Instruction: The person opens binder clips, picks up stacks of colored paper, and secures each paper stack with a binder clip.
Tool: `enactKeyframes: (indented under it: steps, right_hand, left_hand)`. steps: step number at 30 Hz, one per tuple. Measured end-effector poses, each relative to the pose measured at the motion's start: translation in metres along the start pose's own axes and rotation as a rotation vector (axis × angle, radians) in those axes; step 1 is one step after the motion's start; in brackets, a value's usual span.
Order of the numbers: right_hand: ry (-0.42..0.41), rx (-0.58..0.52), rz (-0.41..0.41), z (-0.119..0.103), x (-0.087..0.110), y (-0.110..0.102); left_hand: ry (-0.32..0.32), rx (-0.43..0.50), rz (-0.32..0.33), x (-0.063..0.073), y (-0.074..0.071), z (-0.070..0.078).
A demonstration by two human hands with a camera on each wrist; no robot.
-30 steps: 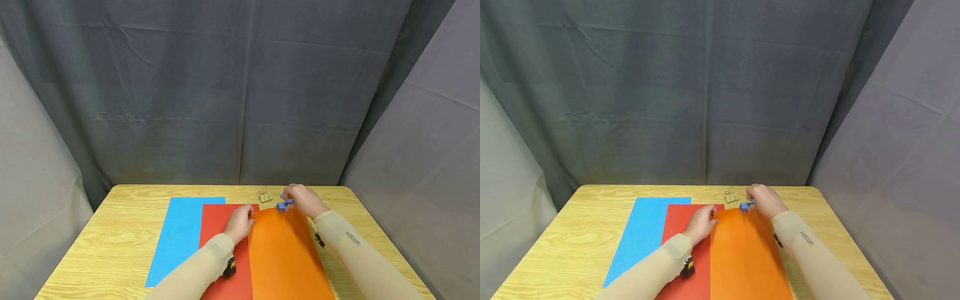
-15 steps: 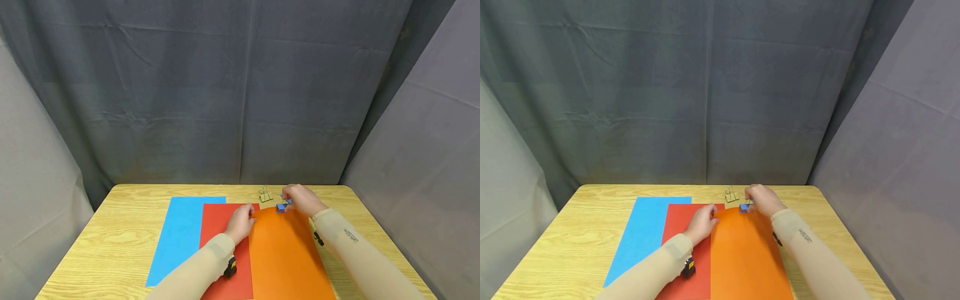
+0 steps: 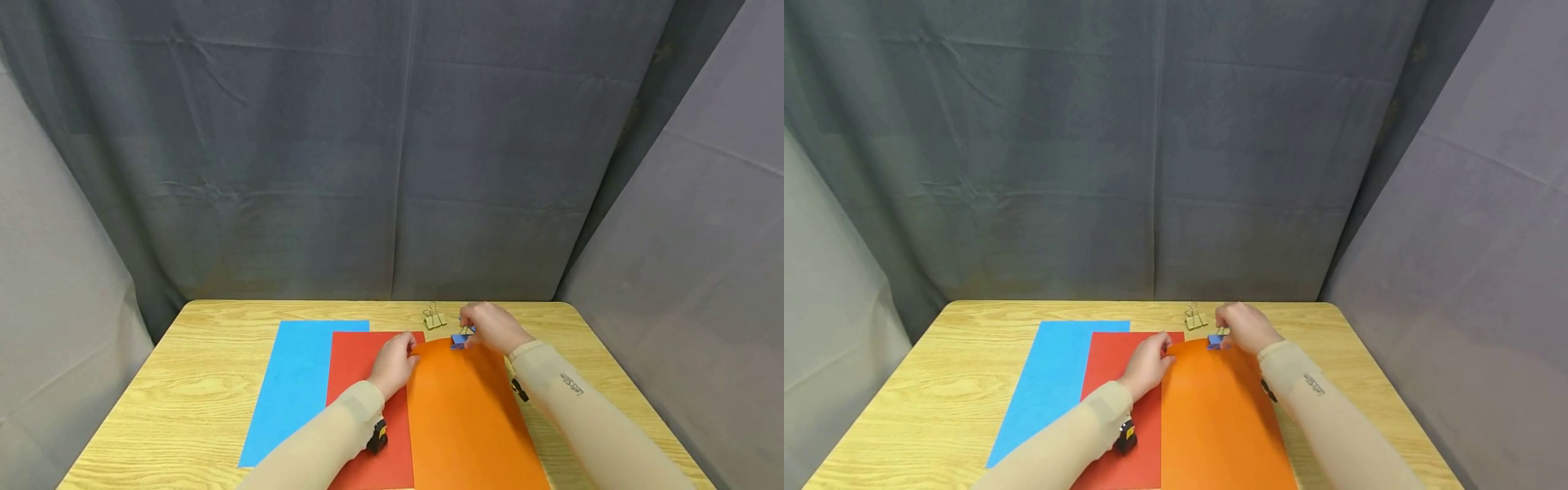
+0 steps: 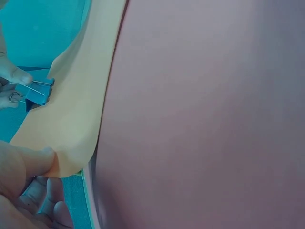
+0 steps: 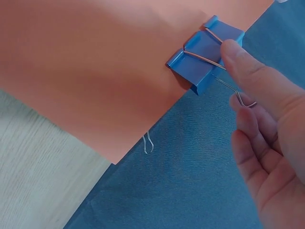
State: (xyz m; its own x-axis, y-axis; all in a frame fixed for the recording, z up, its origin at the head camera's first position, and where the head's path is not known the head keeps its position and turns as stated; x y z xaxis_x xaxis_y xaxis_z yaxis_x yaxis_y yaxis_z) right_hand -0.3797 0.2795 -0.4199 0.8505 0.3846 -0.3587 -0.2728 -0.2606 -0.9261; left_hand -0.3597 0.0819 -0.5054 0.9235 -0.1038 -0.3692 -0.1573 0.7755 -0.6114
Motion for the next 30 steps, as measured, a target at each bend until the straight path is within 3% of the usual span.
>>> enactKeyframes:
  steps: [30]
  right_hand:
    - [0.015, 0.005, -0.028, 0.0042, 0.0043, 0.0060]
  left_hand:
    - [0.014, 0.016, 0.020, 0.0029, 0.0022, 0.0065]
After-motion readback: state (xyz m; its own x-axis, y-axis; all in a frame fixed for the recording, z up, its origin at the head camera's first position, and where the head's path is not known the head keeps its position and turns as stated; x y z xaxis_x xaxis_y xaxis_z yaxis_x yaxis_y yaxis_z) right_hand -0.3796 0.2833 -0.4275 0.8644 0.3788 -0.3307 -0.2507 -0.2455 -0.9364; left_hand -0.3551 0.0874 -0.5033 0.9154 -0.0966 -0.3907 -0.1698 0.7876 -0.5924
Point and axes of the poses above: each hand's wrist, its own x-axis away from the middle knuckle, its own y-axis out of the palm, z = x × y, the point moved 5 cm from there along -x, towards the middle knuckle, and after that the axes turned 15 degrees about z, right-handed, at the moved point
